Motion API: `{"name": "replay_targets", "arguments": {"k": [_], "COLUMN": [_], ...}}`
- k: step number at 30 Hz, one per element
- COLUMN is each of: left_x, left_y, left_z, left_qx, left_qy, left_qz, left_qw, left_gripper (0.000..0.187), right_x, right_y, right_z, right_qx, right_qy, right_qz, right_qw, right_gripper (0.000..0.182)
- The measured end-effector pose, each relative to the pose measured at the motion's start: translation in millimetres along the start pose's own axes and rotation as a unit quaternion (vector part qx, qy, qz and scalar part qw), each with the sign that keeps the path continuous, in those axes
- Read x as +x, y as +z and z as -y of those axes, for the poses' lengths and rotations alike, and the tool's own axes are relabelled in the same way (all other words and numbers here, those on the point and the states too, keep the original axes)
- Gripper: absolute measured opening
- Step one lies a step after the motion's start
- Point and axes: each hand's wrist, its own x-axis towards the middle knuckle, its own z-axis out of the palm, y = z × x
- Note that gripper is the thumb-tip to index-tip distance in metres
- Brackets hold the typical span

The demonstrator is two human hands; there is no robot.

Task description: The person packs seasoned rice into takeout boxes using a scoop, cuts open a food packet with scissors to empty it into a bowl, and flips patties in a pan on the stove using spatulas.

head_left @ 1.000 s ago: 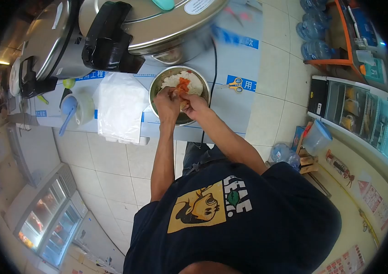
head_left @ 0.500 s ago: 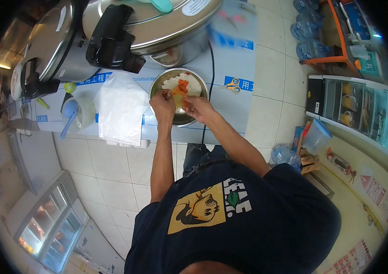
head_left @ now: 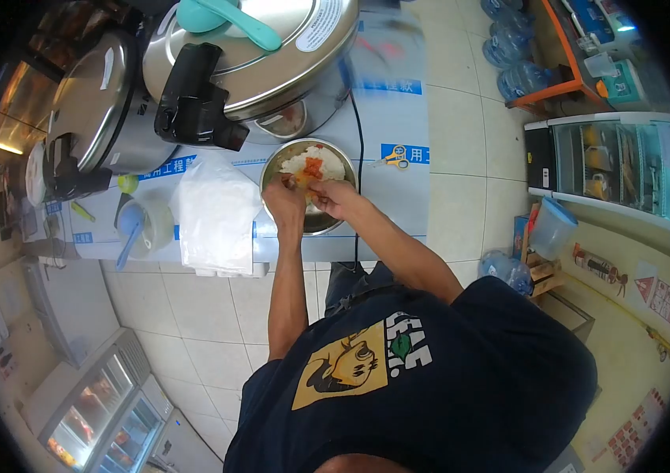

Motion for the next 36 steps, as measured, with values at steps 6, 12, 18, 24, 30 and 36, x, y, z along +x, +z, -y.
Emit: {"name": "replay_targets", "arguments": {"k": [6,12,18,24,30,36], "left_x": [-8.2,-14.2,-77.2,-344.9,-702.5,-761.2], "left_y": [-0.1,4.1,-39.3,-1.0,190.6,261.8], "left_z": [-11.4,-10.9,-45.3,92.3,95.1,-96.8], "left_qx": [0.020,0.023,0.088,0.100,0.068,-0.506], "left_qy": [0.056,0.036,-0.130,-0.346,-0.689,-0.747], "left_qz": [0.009,-0.022,-0.135,-0.214,0.051,-0.255], "left_qw": [0.998,0.999,0.978,0.908,0.720,0.349], "left_gripper": [0.015,0.017,0.059,0.057,0.071,0.051], "right_x": [-7.9,-15.7,-1.9,0.9,42.3,120.0], "right_y": [-1.9,-5.0,-52.2,-95.4,-113.1,-128.2], "right_z": [0.6,3.9,42.0,99.7,173.6,15.1], "right_qx": [-0.178,-0.369,-0.465,-0.463,-0.374,-0.744], "right_qy": [-0.146,-0.313,-0.306,-0.373,-0.323,-0.048], "right_qz": [-0.045,-0.131,0.045,0.157,0.166,0.182], "right_qw": [0.972,0.865,0.830,0.789,0.853,0.641], "right_gripper": [0.009,0.033,0.022,0.019,0.030,0.045]}}
